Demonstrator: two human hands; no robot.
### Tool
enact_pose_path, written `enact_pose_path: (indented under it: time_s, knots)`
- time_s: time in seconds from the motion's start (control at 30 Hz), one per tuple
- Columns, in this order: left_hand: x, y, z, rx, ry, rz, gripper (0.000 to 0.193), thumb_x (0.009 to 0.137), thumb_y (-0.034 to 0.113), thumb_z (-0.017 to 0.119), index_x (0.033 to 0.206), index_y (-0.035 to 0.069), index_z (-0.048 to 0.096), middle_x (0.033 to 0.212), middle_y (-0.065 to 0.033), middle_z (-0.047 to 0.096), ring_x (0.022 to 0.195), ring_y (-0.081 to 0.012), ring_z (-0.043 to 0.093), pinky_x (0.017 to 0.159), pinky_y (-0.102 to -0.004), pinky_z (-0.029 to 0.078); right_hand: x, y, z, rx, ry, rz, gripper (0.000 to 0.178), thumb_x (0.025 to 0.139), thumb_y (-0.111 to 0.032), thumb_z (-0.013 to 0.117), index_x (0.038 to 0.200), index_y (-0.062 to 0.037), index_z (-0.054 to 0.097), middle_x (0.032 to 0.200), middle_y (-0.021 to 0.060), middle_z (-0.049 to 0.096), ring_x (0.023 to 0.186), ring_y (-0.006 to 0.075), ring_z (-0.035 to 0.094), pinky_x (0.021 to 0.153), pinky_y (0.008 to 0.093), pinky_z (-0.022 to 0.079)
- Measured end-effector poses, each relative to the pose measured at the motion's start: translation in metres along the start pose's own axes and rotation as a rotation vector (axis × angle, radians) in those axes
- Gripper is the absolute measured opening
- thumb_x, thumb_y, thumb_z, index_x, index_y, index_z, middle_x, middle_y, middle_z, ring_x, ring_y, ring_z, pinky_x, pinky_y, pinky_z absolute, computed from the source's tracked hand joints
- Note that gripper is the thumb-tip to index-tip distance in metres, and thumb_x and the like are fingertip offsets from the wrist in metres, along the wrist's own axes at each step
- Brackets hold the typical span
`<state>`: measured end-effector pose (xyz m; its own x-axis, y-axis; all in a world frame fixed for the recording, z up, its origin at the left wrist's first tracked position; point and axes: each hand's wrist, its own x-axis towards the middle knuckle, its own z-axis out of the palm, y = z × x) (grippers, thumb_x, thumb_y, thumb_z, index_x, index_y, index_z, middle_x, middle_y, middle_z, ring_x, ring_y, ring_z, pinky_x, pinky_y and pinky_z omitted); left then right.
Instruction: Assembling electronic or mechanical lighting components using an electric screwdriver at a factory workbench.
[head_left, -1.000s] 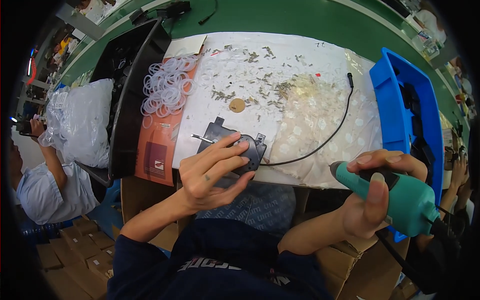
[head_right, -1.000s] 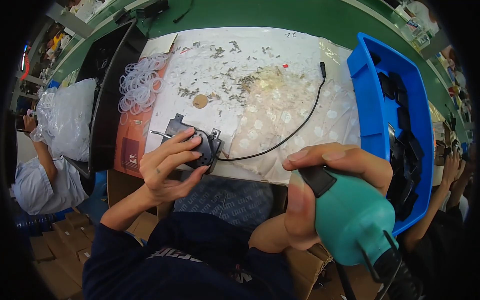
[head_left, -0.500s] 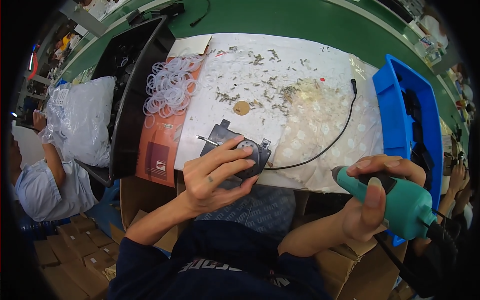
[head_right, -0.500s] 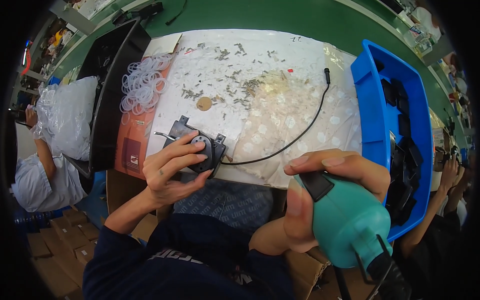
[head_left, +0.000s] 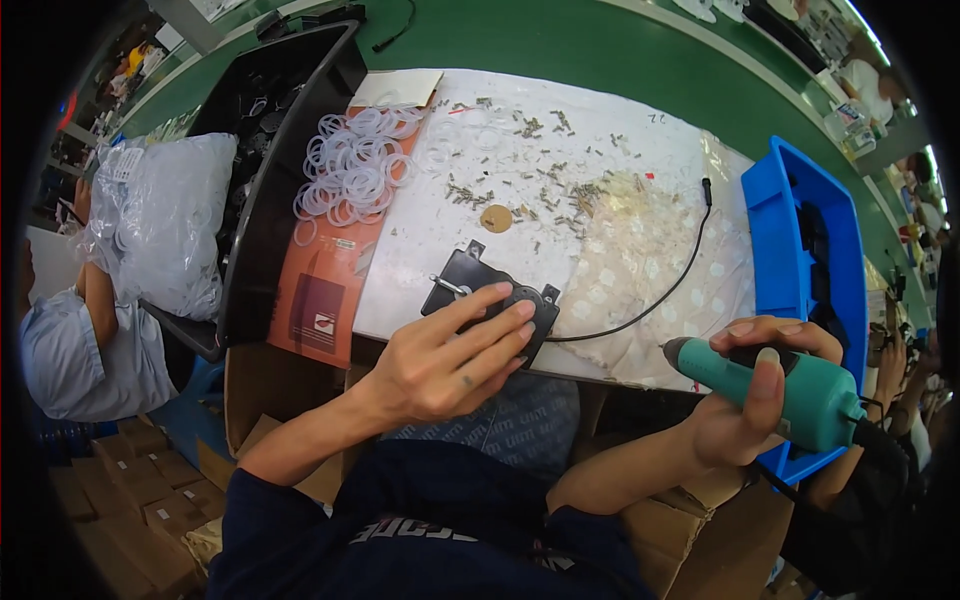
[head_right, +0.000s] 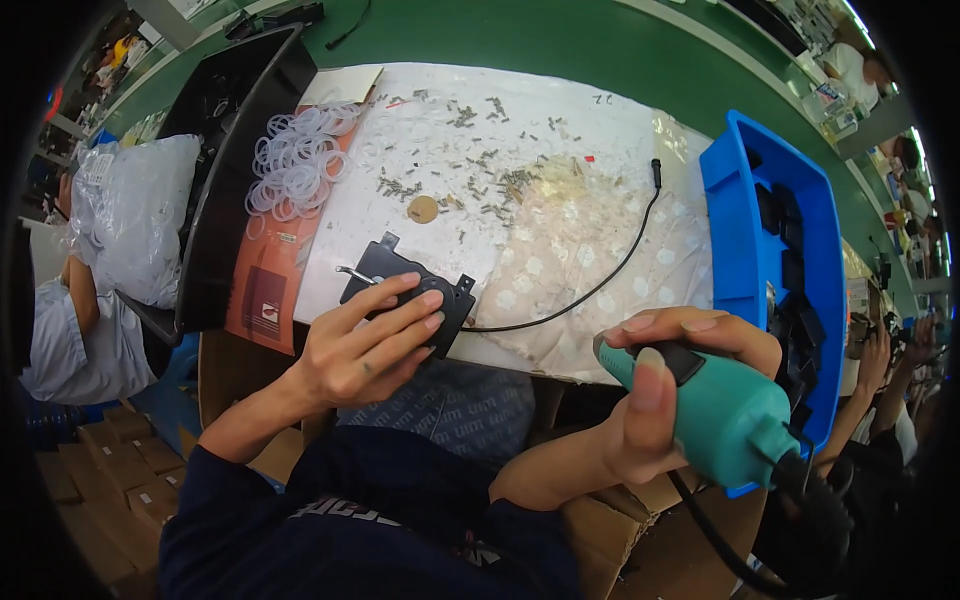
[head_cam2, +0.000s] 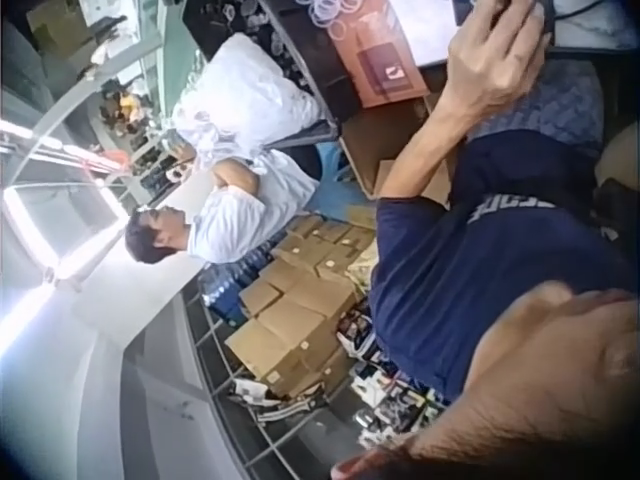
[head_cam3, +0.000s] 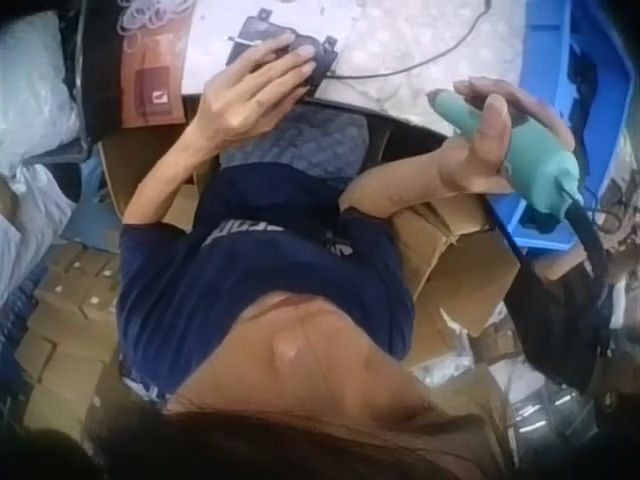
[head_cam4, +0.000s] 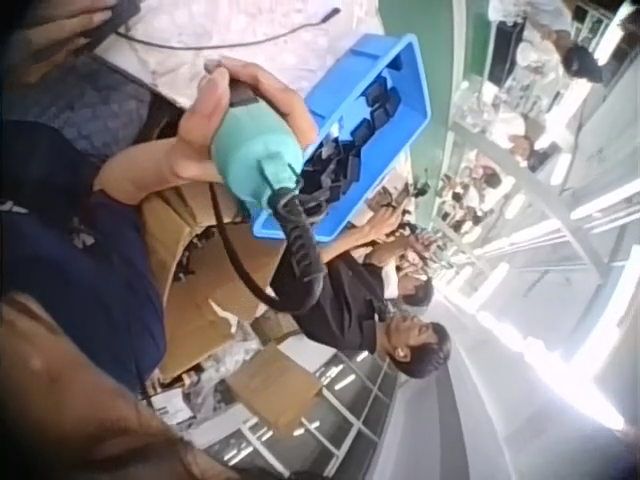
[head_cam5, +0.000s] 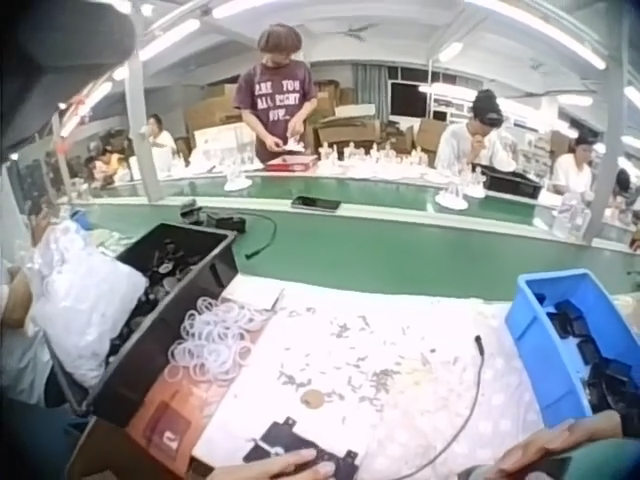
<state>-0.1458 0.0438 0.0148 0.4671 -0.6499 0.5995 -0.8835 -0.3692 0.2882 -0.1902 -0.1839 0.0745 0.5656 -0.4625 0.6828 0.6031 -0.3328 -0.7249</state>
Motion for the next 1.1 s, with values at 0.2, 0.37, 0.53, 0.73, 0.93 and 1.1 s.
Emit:
enact_pose_path:
  time_s: [0.2,0.37,0.53,0.73,0.93,1.1]
  knots:
    - [0.025,0.007,-0.019,-0.101,-0.056,-0.009,0.026,0.064,0.002,0.073,0.088,0.001,0.063,0.107,-0.0134,0.063,0.101,-0.0319,0.060,0.077,-0.0375,0.049,0.008,-0.006,0.005,-0.013,0.144,0.121,0.030,0.076,-0.010,0.058,0.100,0.0038,0.046,0.070,0.0151,0.053,0.058,0.0202,0.053,0.051,0.0288,0.047]
    - [0.048,-0.069,-0.025,-0.311,0.242,-0.503,0.021,0.073,0.008,0.070,0.093,0.002,0.065,0.090,-0.0111,0.065,0.082,-0.0201,0.062,0.072,-0.0304,0.048,0.024,-0.011,0.011,0.024,0.123,0.134,0.027,0.080,-0.009,0.056,0.101,0.0047,0.046,0.067,0.0168,0.054,0.059,0.0211,0.053,0.056,0.0302,0.047]
    - [0.056,-0.122,0.009,-0.135,0.023,-0.698,0.019,0.075,0.010,0.070,0.092,0.001,0.068,0.082,-0.0078,0.065,0.071,-0.0144,0.058,0.066,-0.0285,0.047,0.054,-0.011,0.037,0.220,0.080,0.093,0.029,0.082,-0.015,0.054,0.101,0.0055,0.045,0.068,0.0185,0.054,0.056,0.0227,0.052,0.053,0.0321,0.046]
    - [0.054,-0.134,0.034,-0.108,0.106,-0.600,0.013,0.074,0.009,0.069,0.083,0.000,0.067,0.081,-0.0140,0.065,0.075,-0.0254,0.062,0.068,-0.0355,0.048,0.081,0.000,0.068,0.282,-0.134,0.032,0.032,0.080,-0.014,0.056,0.102,0.0055,0.045,0.071,0.0200,0.057,0.058,0.0240,0.055,0.053,0.0336,0.048]
    - [0.055,-0.115,0.026,-0.665,0.208,-0.477,0.013,0.077,0.000,0.067,0.088,-0.002,0.061,0.083,-0.0119,0.066,0.078,-0.0202,0.065,0.070,-0.0288,0.051,0.082,0.032,0.080,0.569,-0.264,0.077,0.029,0.084,-0.028,0.052,0.099,-0.0036,0.049,0.078,0.0140,0.053,0.069,0.0224,0.048,0.064,0.0326,0.039]
    - [0.061,-0.106,0.016,-1.047,0.224,-0.598,0.020,0.078,-0.006,0.066,0.097,-0.003,0.059,0.087,-0.0136,0.067,0.083,-0.0157,0.067,0.077,-0.0248,0.055,0.076,0.036,0.070,0.793,-0.191,0.149,0.034,0.081,-0.035,0.055,0.096,-0.0051,0.050,0.080,0.0095,0.050,0.069,0.0179,0.046,0.062,0.0285,0.037]
